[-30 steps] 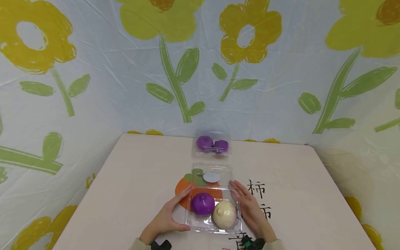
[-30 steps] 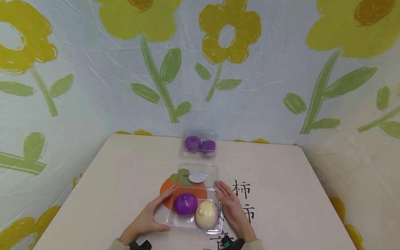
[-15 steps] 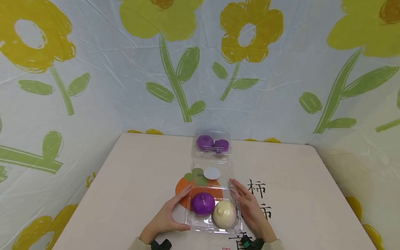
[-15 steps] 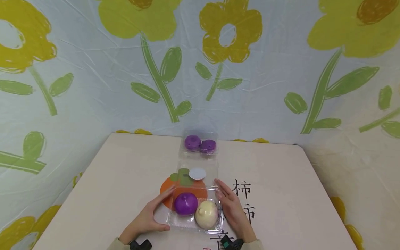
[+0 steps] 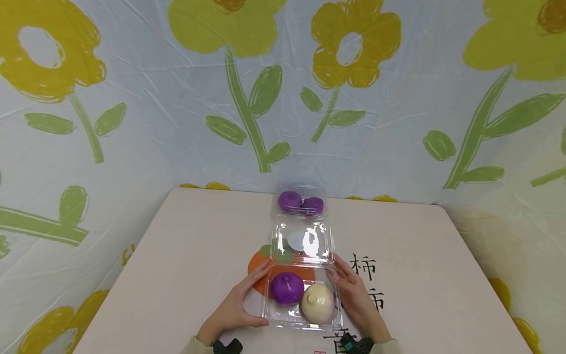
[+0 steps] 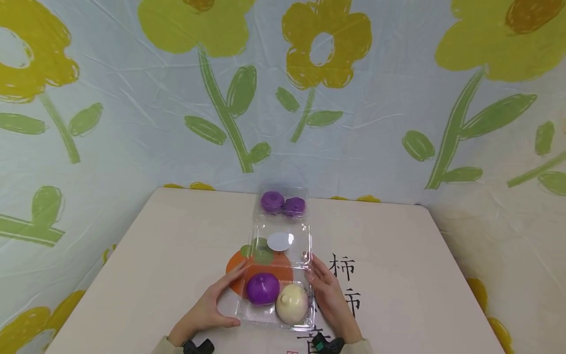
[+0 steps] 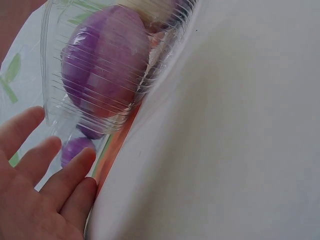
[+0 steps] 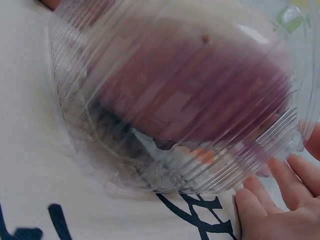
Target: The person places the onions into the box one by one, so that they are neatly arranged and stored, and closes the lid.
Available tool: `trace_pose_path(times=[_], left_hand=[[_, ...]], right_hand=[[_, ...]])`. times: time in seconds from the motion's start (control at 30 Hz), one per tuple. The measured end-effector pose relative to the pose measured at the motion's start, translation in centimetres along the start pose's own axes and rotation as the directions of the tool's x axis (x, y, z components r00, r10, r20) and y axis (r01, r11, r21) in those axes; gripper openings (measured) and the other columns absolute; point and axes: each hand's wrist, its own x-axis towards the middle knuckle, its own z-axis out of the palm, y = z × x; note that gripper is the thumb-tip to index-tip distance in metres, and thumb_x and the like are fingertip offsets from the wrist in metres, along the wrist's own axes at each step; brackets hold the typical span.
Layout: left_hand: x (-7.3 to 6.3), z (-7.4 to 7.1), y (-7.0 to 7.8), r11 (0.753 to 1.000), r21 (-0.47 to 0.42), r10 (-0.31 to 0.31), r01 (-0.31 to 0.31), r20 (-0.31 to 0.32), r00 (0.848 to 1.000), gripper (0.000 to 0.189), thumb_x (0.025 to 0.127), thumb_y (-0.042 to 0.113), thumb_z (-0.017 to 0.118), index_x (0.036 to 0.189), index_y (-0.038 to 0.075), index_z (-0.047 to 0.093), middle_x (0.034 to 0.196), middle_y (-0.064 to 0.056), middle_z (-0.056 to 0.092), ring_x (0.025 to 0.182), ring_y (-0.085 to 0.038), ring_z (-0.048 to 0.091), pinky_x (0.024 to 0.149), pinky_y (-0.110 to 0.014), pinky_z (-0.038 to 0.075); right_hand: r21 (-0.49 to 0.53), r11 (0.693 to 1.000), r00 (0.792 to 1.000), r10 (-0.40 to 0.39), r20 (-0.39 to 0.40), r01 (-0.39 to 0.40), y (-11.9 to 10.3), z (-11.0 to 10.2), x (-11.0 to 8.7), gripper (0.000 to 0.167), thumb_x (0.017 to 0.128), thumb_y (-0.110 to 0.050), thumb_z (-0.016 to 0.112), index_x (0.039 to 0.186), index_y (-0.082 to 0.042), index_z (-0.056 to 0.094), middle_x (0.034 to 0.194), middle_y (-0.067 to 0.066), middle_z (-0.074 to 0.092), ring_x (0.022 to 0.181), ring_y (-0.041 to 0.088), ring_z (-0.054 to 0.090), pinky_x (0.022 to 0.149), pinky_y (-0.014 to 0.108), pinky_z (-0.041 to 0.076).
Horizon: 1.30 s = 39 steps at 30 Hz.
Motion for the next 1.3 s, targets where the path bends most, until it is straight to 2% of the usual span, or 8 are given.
trace_pose_path(times=[0.2,0.27,0.47,0.6,0.77,1.07,1.2,1.3], left_hand=[[0.0,0.1,-0.7,0.999,-0.003,0.038,-0.038,-0.003,0.999,0.11,0.063,0.032,0.094,0.151,0.002,0.036,0.161,-0.018,0.026,0.147,-0.035,0.025,0.118,-0.036,0.022],[0.1,0.2,-0.8,0.999,-0.005,0.048,-0.048,0.001,0.999,0.109,0.064,0.032,0.094,0.151,0.001,0.035,0.161,-0.019,0.025,0.147,-0.035,0.025,0.118,-0.036,0.022],[0.2,0.2,-0.8,0.998,-0.008,0.059,-0.059,0.011,0.998,0.109,0.066,0.031,0.093,0.152,0.0,0.034,0.16,-0.019,0.026,0.147,-0.036,0.024,0.118,-0.036,0.021],[0.3,0.2,-0.8,0.998,-0.006,0.067,-0.067,0.004,0.998,0.11,0.065,0.031,0.093,0.151,-0.002,0.034,0.159,-0.019,0.031,0.147,-0.034,0.027,0.119,-0.033,0.021],[0.1,0.2,-0.7,0.998,-0.021,0.051,-0.051,0.01,0.999,0.111,0.066,0.03,0.093,0.152,-0.002,0.031,0.158,-0.016,0.033,0.146,-0.032,0.03,0.119,-0.03,0.021],[-0.5,0.2,-0.7,0.997,0.009,-0.079,0.079,0.003,0.997,0.108,0.066,0.034,0.093,0.154,0.015,0.034,0.156,-0.002,0.039,0.143,-0.023,0.036,0.117,-0.032,0.026],[-0.3,0.1,-0.8,0.998,-0.019,-0.061,0.061,0.009,0.998,0.106,0.068,0.031,0.092,0.154,0.015,0.033,0.155,-0.004,0.042,0.142,-0.024,0.039,0.117,-0.032,0.026],[-0.1,0.2,-0.6,0.995,-0.076,-0.063,0.061,-0.022,0.998,0.088,0.078,0.018,0.083,0.151,0.01,0.034,0.149,-0.011,0.047,0.137,-0.024,0.045,0.116,-0.03,0.03]], right_hand=[[0.006,0.999,0.998,-0.034,0.052,0.034,0.0,-0.2,0.1,0.062,0.099,0.011,0.036,0.155,0.007,0.009,0.161,0.021,0.017,0.143,0.015,0.036,0.116,0.029,0.027],[0.01,0.999,0.998,-0.042,0.052,0.042,0.0,-0.2,0.1,0.062,0.099,0.012,0.036,0.155,0.005,0.011,0.161,0.024,0.017,0.144,0.018,0.034,0.116,0.03,0.026],[0.024,0.998,0.997,-0.064,0.033,0.063,0.0,-0.1,-0.1,0.06,0.099,0.013,0.036,0.154,0.002,0.016,0.157,0.021,0.03,0.141,0.021,0.039,0.115,0.03,0.028],[0.029,0.998,0.998,-0.056,0.012,0.056,0.0,0.2,-0.3,0.056,0.1,0.012,0.037,0.151,-0.007,0.028,0.154,0.019,0.037,0.139,0.021,0.042,0.114,0.029,0.031],[0.021,0.999,0.998,-0.048,-0.029,0.049,-0.2,0.4,-0.4,0.044,0.099,0.01,0.042,0.136,-0.014,0.044,0.15,0.02,0.042,0.138,0.021,0.043,0.114,0.029,0.032],[0.003,1.0,0.994,0.006,-0.111,-0.005,-0.4,1.0,-0.6,0.03,0.095,0.006,0.052,0.103,-0.023,0.057,0.14,0.003,0.057,0.13,0.02,0.052,0.106,0.034,0.042],[-0.013,1.0,0.991,0.014,-0.136,-0.016,-0.5,1.3,-0.6,0.027,0.095,0.004,0.054,0.097,-0.023,0.057,0.14,0.005,0.056,0.13,0.022,0.051,0.105,0.033,0.044],[-0.013,0.999,0.99,0.035,-0.138,-0.037,-0.4,1.4,-0.6,0.021,0.097,0.0,0.053,0.095,-0.021,0.056,0.142,0.008,0.055,0.131,0.024,0.051,0.106,0.034,0.044]])
